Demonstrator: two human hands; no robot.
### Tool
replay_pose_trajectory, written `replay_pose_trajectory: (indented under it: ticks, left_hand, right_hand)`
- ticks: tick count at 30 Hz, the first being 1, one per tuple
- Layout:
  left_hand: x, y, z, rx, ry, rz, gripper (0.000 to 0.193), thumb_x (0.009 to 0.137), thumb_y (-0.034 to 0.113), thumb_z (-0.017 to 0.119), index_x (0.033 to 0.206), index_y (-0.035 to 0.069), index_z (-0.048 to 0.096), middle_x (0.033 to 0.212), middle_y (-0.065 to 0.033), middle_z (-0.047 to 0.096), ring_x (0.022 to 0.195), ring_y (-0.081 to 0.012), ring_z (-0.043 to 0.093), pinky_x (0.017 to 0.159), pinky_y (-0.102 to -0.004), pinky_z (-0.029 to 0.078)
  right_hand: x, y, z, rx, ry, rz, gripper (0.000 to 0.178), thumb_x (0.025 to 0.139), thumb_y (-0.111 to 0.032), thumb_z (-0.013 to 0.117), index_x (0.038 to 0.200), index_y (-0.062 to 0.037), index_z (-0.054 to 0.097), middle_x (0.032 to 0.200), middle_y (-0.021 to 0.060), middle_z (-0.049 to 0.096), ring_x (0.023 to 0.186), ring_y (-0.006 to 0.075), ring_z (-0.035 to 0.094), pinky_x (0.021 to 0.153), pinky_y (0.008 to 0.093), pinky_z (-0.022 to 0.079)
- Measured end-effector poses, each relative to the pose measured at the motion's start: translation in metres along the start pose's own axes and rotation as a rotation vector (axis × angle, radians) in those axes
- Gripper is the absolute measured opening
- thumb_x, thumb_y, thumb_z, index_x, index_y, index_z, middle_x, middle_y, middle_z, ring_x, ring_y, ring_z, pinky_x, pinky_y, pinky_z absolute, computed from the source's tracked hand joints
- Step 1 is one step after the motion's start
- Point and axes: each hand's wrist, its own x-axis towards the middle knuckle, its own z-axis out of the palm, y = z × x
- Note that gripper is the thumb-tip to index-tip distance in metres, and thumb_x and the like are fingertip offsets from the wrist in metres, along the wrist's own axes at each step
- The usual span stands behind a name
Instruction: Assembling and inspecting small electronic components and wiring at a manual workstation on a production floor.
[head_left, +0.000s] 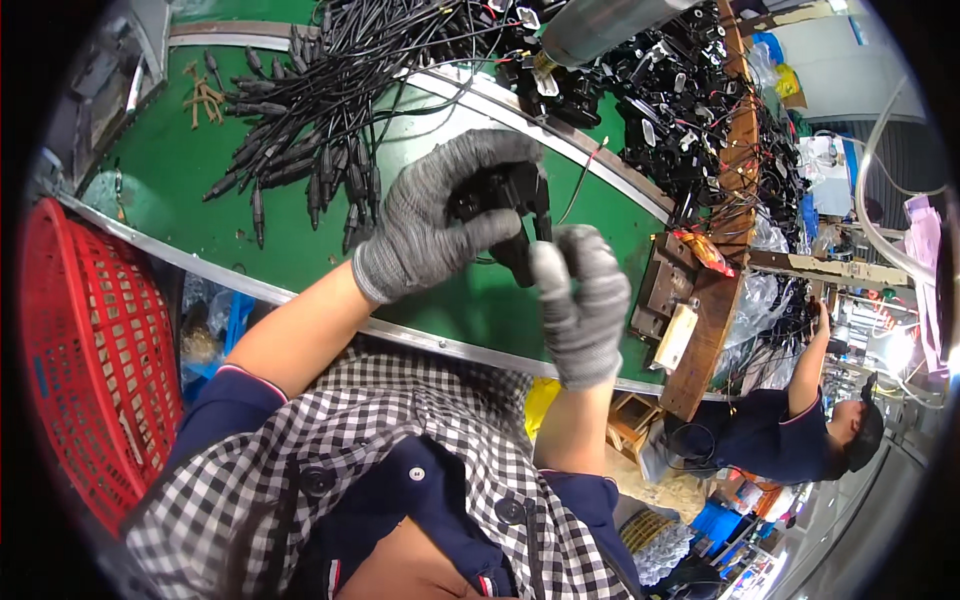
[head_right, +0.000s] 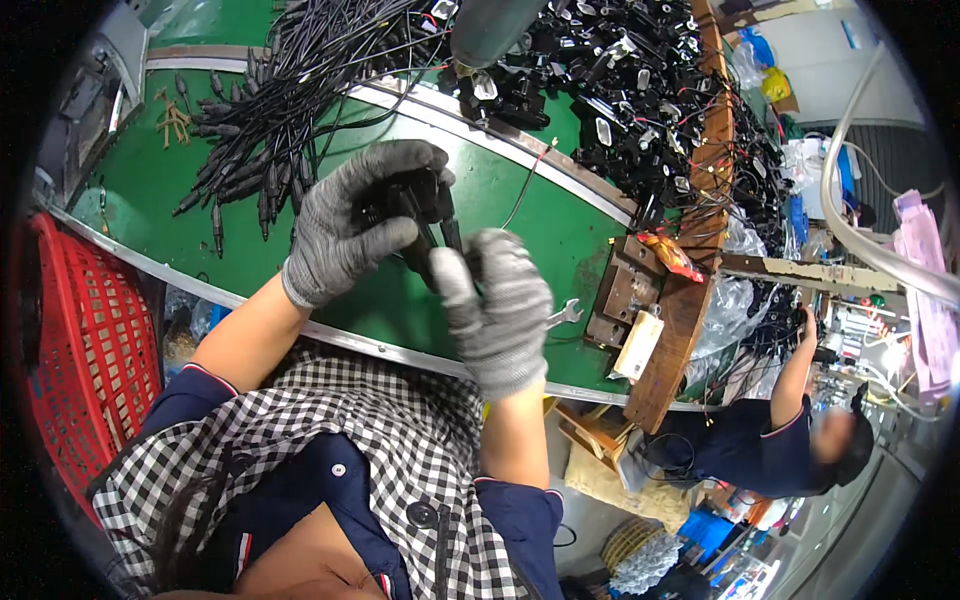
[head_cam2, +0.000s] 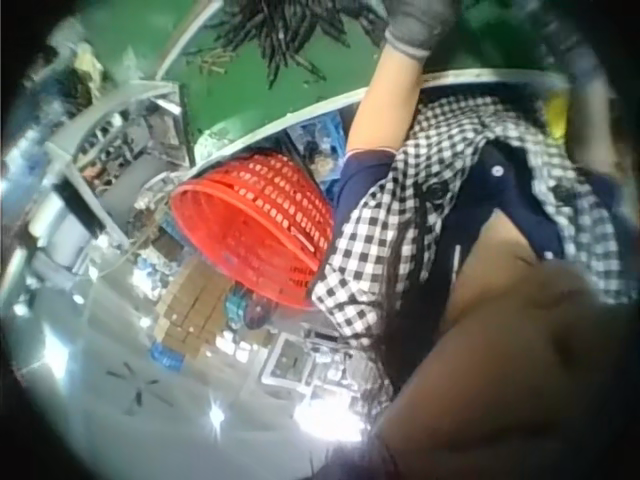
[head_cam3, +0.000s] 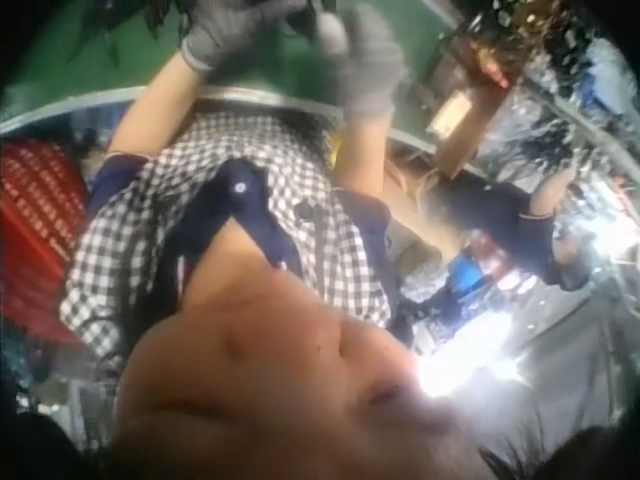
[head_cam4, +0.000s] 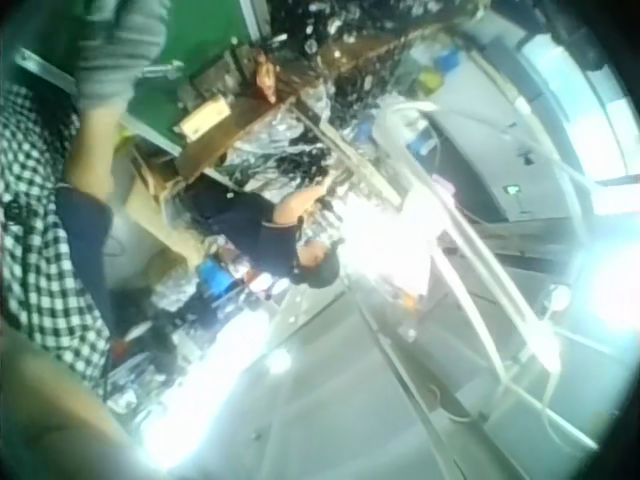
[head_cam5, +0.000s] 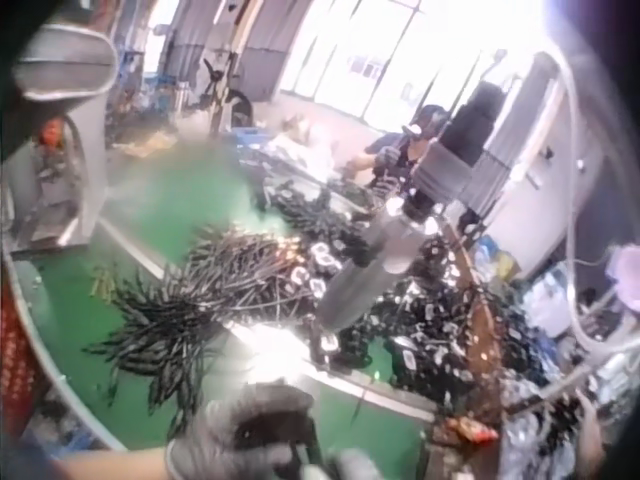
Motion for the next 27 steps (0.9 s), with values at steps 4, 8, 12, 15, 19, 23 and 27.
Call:
replay_pose_trajectory:
  ticks: [4, 8, 12, 15, 19, 23, 27]
  left_hand:
    - [0.0, 0.008, -0.009, 0.33, -0.177, 0.119, 0.044, 0.082, 0.021, 0.064, 0.118, -0.001, 0.05, 0.113, -0.0114, 0.056, 0.106, -0.0202, 0.055, 0.091, -0.0334, 0.043]
    - [-0.011, 0.016, -0.004, 0.386, -0.129, -0.036, 0.037, 0.085, 0.02, 0.059, 0.114, -0.001, 0.053, 0.104, -0.0123, 0.06, 0.094, -0.0185, 0.06, 0.084, -0.0317, 0.046]
    - [-0.007, 0.025, -0.005, 0.626, -0.139, -0.236, 0.028, 0.089, 0.019, 0.051, 0.107, -0.001, 0.058, 0.09, -0.0133, 0.063, 0.08, -0.019, 0.063, 0.072, -0.0306, 0.049]
    - [-0.012, 0.011, -0.009, 0.828, -0.109, 0.036, 0.025, 0.09, 0.019, 0.049, 0.103, 0.0, 0.059, 0.081, -0.013, 0.063, 0.072, -0.0205, 0.063, 0.066, -0.0302, 0.049]
    - [-0.022, 0.004, -0.002, 1.024, -0.013, 0.241, 0.026, 0.092, 0.02, 0.046, 0.101, 0.0, 0.061, 0.078, -0.0129, 0.064, 0.068, -0.0218, 0.063, 0.062, -0.0289, 0.049]
    - [-0.024, 0.007, 0.005, 0.94, 0.011, 0.217, 0.027, 0.092, 0.021, 0.045, 0.102, 0.001, 0.061, 0.08, -0.0127, 0.065, 0.069, -0.0215, 0.065, 0.063, -0.0282, 0.05]
    - [-0.028, 0.004, 0.006, 0.745, -0.008, 0.128, 0.027, 0.093, 0.022, 0.045, 0.103, 0.002, 0.061, 0.083, -0.0125, 0.065, 0.071, -0.0203, 0.066, 0.063, -0.0276, 0.05]
  right_hand:
    - [-0.009, 0.001, 0.005, 0.022, -0.222, 0.201, 0.021, 0.085, -0.02, 0.056, 0.074, -0.0023, 0.055, 0.061, 0.0131, 0.051, 0.055, 0.0287, 0.052, 0.052, 0.0345, 0.044]
    - [-0.013, 0.001, 0.007, 0.02, -0.304, 0.133, 0.018, 0.085, -0.016, 0.054, 0.077, -0.0011, 0.058, 0.062, 0.0121, 0.054, 0.055, 0.0248, 0.055, 0.054, 0.0334, 0.044]
    - [-0.03, 0.002, 0.027, 0.117, -0.25, 0.115, 0.02, 0.087, -0.018, 0.052, 0.077, -0.0012, 0.056, 0.063, 0.0148, 0.053, 0.057, 0.0291, 0.055, 0.053, 0.036, 0.044]
    - [-0.04, 0.009, 0.042, 0.185, -0.142, 0.057, 0.025, 0.088, -0.023, 0.05, 0.075, -0.002, 0.054, 0.061, 0.0174, 0.049, 0.056, 0.0332, 0.053, 0.051, 0.0394, 0.042]
    - [-0.042, 0.007, 0.047, 0.155, -0.232, 0.096, 0.028, 0.089, -0.024, 0.05, 0.074, -0.0018, 0.054, 0.06, 0.0174, 0.051, 0.053, 0.0326, 0.052, 0.05, 0.0372, 0.042]
    - [-0.049, 0.004, 0.044, 0.267, -0.169, 0.15, 0.03, 0.089, -0.026, 0.05, 0.072, -0.0025, 0.055, 0.058, 0.014, 0.052, 0.049, 0.0274, 0.051, 0.048, 0.0336, 0.041]
    - [-0.058, -0.012, 0.034, 0.833, -0.205, 0.795, 0.036, 0.089, -0.035, 0.048, 0.081, -0.0015, 0.06, 0.061, 0.0072, 0.056, 0.055, 0.0176, 0.055, 0.051, 0.03, 0.043]
